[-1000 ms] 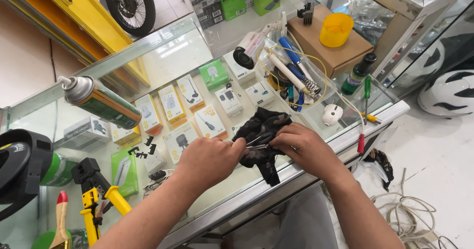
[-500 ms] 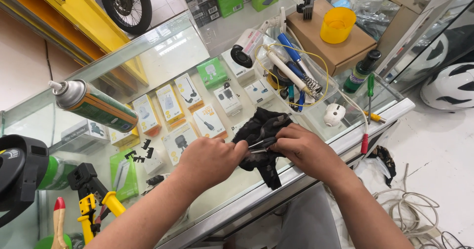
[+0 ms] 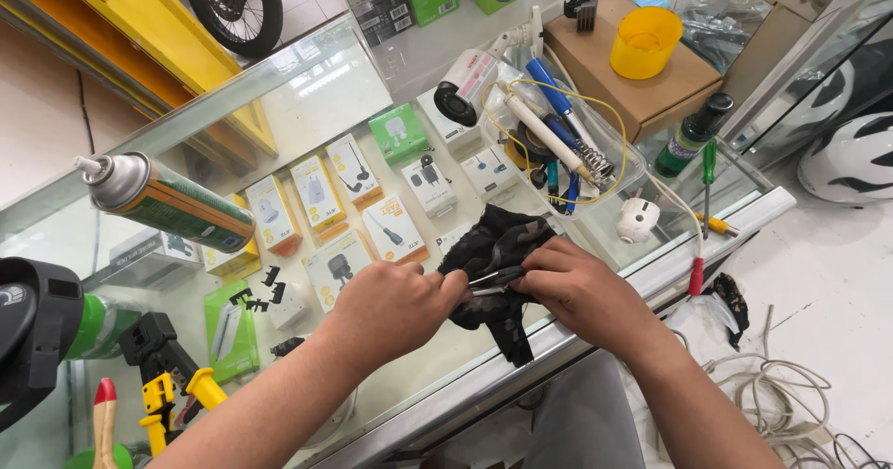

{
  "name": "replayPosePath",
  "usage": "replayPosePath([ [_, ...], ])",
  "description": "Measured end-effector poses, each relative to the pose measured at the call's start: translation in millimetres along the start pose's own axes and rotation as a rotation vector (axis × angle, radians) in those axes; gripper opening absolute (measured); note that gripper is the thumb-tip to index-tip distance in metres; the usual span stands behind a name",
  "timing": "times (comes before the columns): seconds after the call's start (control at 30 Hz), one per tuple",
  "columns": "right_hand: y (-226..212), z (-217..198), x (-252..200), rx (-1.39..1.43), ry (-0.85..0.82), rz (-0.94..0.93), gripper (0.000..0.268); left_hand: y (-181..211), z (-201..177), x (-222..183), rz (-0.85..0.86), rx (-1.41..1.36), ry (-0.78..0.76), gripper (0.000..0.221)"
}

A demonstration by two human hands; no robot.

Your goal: Cleaning a terminal block with contact cleaner and a brush, then cutting, stripping, and connecting wires to the terminals.

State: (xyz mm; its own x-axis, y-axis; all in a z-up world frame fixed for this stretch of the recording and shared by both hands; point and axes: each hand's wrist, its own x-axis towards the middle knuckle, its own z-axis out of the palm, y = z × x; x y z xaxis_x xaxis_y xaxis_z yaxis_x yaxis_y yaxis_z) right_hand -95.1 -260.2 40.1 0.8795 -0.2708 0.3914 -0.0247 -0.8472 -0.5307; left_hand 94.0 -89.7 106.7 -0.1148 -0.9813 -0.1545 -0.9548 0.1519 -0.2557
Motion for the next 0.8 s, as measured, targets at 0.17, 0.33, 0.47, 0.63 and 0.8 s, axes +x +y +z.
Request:
replayPosePath([
  [0.17, 4.0, 4.2, -2.3, -0.023, -0.005, 0.012, 0.013, 0.9, 5.2, -0.1, 0.025, -0.013, -0.024, 0.017],
  [0.33, 2.8, 6.0, -3.6, -0.058, -0.006, 0.034, 0.013, 3.2, 2.2, 3.6, 0.028, -0.033, -0.04, 0.015],
  [0.47, 1.5, 6.3, -1.6, -0.031, 0.014, 0.035, 0.013, 3.4, 11.0, 0.6, 0.017, 0.029, 0.02, 0.015],
  [0.63, 7.7, 4.8, 0.8, 0.013, 0.049, 0.012, 0.012, -18.0, 8.9, -16.7, 0.013, 0.048, 0.086, 0.019],
  [0.8, -2.3, -5.7, 1.1, 0.039, -0.019, 0.005, 0.01, -16.7, -21.6, -19.5, -0.171, 0.037, 0.267, 0.018],
])
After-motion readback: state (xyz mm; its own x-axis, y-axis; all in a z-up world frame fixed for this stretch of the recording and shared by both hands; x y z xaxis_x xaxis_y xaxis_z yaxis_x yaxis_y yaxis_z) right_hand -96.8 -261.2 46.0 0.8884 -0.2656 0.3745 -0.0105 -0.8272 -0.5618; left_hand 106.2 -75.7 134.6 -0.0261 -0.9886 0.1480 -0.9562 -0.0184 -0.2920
